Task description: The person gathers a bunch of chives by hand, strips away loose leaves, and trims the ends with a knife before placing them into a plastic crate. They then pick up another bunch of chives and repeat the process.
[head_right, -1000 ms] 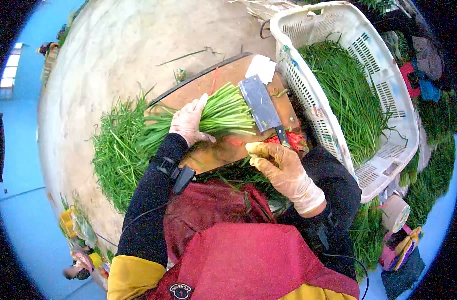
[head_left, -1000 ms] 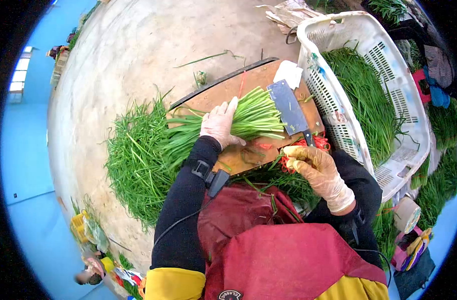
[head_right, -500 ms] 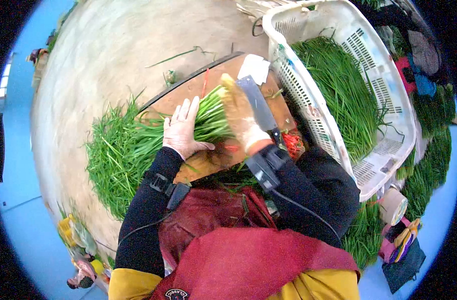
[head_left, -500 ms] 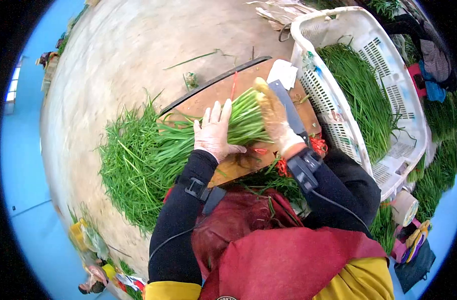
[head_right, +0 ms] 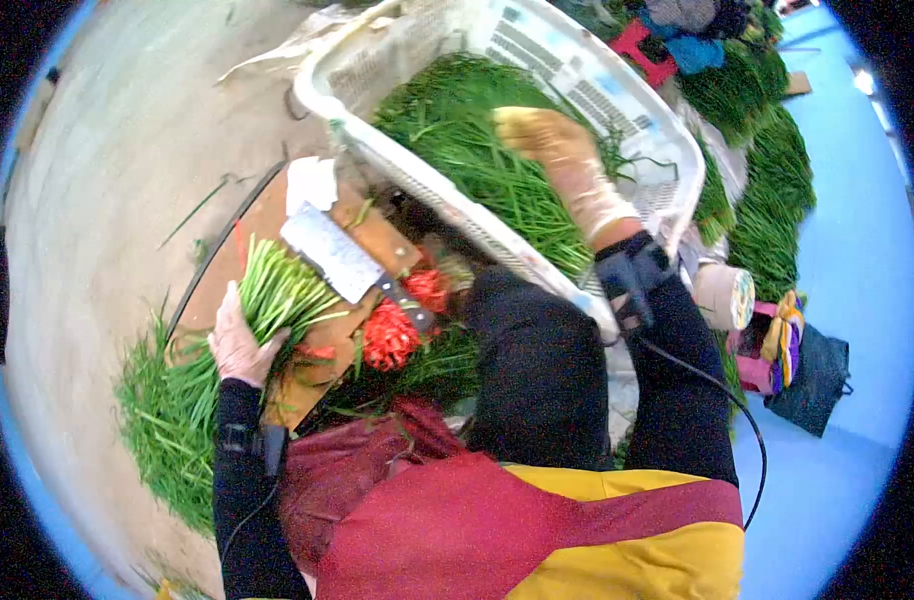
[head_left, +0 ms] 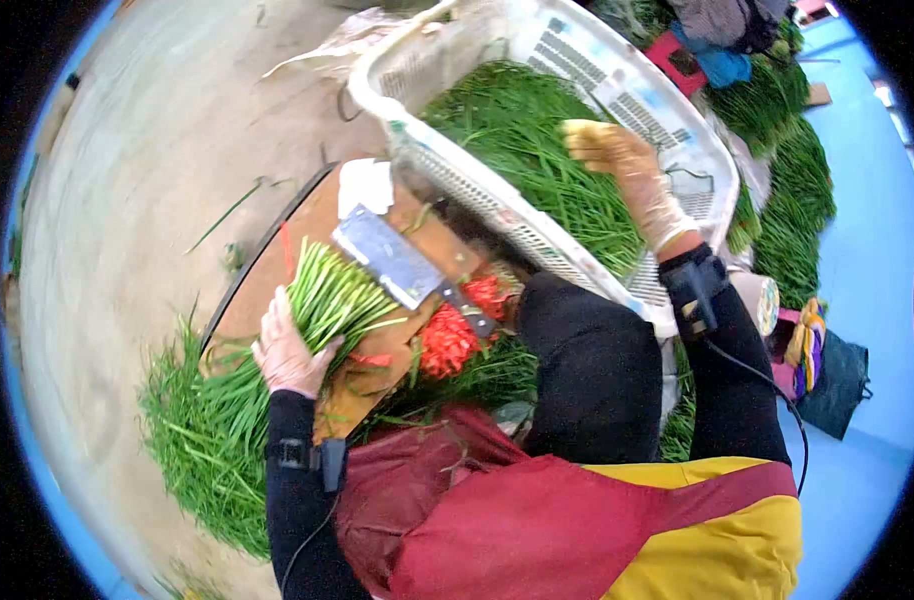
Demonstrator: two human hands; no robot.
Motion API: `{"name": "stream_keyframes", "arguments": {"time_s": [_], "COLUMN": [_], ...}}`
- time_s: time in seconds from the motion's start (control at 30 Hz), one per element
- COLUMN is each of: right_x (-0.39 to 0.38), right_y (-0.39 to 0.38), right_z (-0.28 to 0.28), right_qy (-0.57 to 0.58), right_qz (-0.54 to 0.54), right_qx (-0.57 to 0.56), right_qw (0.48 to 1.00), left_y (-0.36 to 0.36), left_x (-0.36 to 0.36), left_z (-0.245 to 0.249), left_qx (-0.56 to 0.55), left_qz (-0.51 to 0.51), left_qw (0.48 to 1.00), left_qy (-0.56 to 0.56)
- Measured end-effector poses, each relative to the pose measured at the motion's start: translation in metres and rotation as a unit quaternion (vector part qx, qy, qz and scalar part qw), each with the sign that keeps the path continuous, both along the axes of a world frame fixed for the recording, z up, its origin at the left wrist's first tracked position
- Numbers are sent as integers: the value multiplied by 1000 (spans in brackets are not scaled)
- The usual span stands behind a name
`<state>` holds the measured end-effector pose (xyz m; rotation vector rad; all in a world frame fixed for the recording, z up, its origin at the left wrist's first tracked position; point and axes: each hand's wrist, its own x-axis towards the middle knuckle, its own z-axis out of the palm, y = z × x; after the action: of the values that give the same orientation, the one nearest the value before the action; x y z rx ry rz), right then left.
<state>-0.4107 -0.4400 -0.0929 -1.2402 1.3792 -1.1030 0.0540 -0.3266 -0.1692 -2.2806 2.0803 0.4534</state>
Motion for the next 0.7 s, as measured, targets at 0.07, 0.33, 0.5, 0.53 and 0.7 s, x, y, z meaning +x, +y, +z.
{"name": "stream_keyframes", "arguments": {"time_s": [0.07, 0.33, 0.5, 0.53, 0.7], "right_x": [-78, -189, -163, -159, -154], "right_y": [12, 74, 83, 87, 60], "right_z": [-5, -134, -187, -196, -163], "right_qy": [74, 261, 592, 592, 565], "right_qz": [-112, 11, 497, 513, 176], "right_qx": [53, 255, 53, 79, 294], "right_qw": [990, 931, 632, 616, 751], "left_y": [-1, -3, -7, -7, -9], "left_x": [-4, -6, -11, -11, -16], "left_z": [2, -12, -9, -11, -10], "left_qx": [23, -9, -29, -45, -42], "left_qz": [5, -19, -41, -57, -46], "left_qw": [1000, 1000, 997, 996, 996], "left_qy": [-16, -1, 56, 60, 67]}}
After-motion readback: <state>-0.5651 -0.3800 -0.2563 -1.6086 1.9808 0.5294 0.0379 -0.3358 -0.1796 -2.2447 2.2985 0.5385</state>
